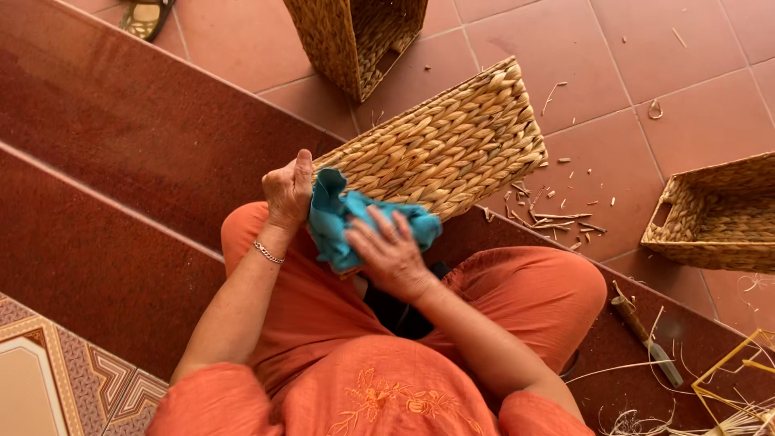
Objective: The person sits on the floor and wipes the exterior and interior surfaces of woven baskets using a blue cloth. They rotate the baskets to clean all sides and the inside, then place the cleaned basket aside and pick up another one to repeat the process.
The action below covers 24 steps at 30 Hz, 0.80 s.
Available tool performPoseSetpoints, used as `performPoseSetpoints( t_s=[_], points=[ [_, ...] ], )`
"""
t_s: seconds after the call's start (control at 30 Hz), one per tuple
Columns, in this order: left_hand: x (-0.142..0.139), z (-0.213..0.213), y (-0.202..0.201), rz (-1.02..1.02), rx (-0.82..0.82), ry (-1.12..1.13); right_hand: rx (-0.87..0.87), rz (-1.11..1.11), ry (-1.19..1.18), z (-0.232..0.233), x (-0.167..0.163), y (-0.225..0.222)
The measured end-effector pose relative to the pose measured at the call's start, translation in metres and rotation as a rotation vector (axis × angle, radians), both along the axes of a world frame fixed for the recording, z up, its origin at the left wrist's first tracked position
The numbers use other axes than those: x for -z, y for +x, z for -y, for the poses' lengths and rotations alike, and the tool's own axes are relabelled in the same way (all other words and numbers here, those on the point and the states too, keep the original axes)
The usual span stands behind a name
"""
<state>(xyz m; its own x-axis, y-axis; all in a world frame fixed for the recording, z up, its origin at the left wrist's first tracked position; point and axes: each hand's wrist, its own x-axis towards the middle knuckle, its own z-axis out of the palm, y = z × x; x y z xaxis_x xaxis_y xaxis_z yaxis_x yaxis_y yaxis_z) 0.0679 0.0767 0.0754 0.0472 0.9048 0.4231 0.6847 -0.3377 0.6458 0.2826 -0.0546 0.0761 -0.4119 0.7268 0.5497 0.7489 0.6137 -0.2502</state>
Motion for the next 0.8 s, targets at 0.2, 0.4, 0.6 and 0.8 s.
performPoseSetpoints(
  t_s=[0.2, 0.4, 0.6, 0.8],
  points=[
    [-0.004, 0.013, 0.006, -0.065, 0.0, -0.087, 0.741, 0.001, 0.016, -0.078, 0.023, 0.158],
    [-0.015, 0.036, 0.005, -0.327, 0.071, -0.146, 0.95, -1.292, -0.789, -0.078, 0.022, 0.255],
    [-0.038, -0.006, 0.046, -0.25, 0.27, -0.552, 0.519, -1.793, -0.723, -0.058, 0.035, 0.241],
    [-0.052, -0.025, 0.132, -0.394, 0.328, -0.547, 0.755, -1.721, -0.739, -0.046, 0.025, 0.23]
  ],
)
